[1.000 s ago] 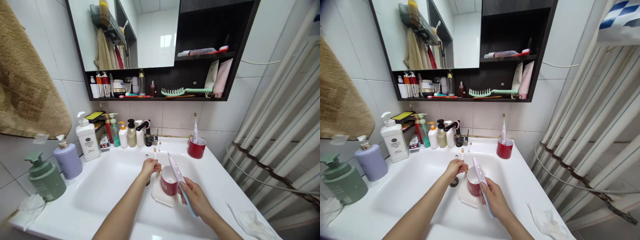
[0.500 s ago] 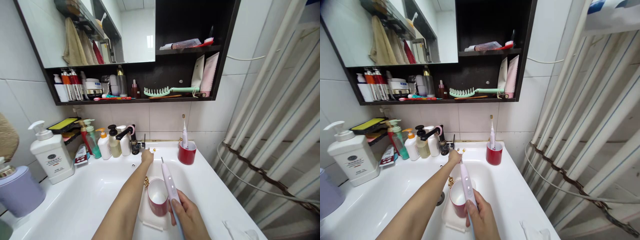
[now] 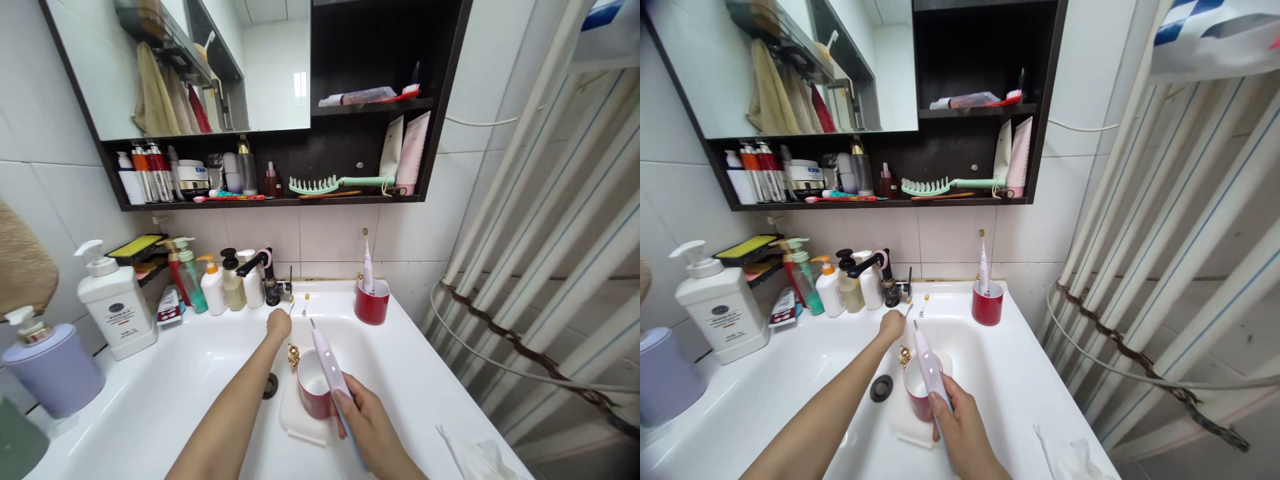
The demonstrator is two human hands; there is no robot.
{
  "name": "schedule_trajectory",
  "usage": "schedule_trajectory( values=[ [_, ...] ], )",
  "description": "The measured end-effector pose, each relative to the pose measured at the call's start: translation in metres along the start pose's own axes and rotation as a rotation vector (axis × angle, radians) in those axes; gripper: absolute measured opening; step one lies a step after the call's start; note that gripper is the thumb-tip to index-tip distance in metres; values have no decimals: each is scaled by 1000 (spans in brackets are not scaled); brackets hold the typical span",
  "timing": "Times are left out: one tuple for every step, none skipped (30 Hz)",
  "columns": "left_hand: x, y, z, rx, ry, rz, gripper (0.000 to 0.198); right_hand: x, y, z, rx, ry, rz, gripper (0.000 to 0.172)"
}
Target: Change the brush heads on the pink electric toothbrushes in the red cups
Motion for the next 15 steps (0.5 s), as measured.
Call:
schedule_trajectory(
  values=[
    [4, 10, 5, 38, 36, 30, 26, -1, 0, -2, 15, 10, -4, 32],
    [8, 21, 10, 73, 75, 57, 21, -3, 0, -4, 30, 20, -10, 32],
    [12, 32, 16, 105, 109, 75, 15, -5, 1, -7, 49, 32, -22, 32],
    [15, 44, 22, 132, 158, 88, 12, -7, 2, -11, 70, 45, -40, 32],
    [17, 55, 28, 154, 233, 107, 10, -10, 3, -15, 94, 60, -62, 32],
    [20, 65, 33, 168, 332, 133, 10, -13, 5, -20, 121, 76, -88, 32],
    [22, 74, 38, 175, 443, 165, 10, -16, 7, -25, 151, 89, -113, 31],
    [24, 81, 41, 175, 557, 197, 11, -19, 10, -31, 181, 98, -135, 31],
    [26, 86, 42, 171, 657, 227, 11, -20, 12, -37, 210, 104, -150, 31],
    [27, 90, 43, 165, 731, 249, 12, -21, 15, -42, 236, 108, -160, 30],
    [28, 93, 43, 161, 771, 259, 11, -21, 17, -47, 255, 111, -166, 31],
    [28, 95, 41, 160, 800, 265, 11, -21, 18, -50, 264, 114, -169, 31],
    [28, 97, 39, 162, 824, 268, 10, -21, 19, -52, 266, 117, -171, 31],
    [29, 99, 36, 169, 845, 272, 10, -21, 20, -54, 263, 121, -173, 31],
    [29, 100, 33, 181, 862, 277, 10, -21, 20, -54, 258, 123, -176, 32]
  ],
)
Point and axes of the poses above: each hand's wrist, its own y-axis away from the middle knuckle, its own z-axis out of the back of the hand, x = y × z, the point moved 8 cm from there along -y, towards the middle knuckle, and after that the axes turned 3 degrees about -y, right-handed, at the moved point
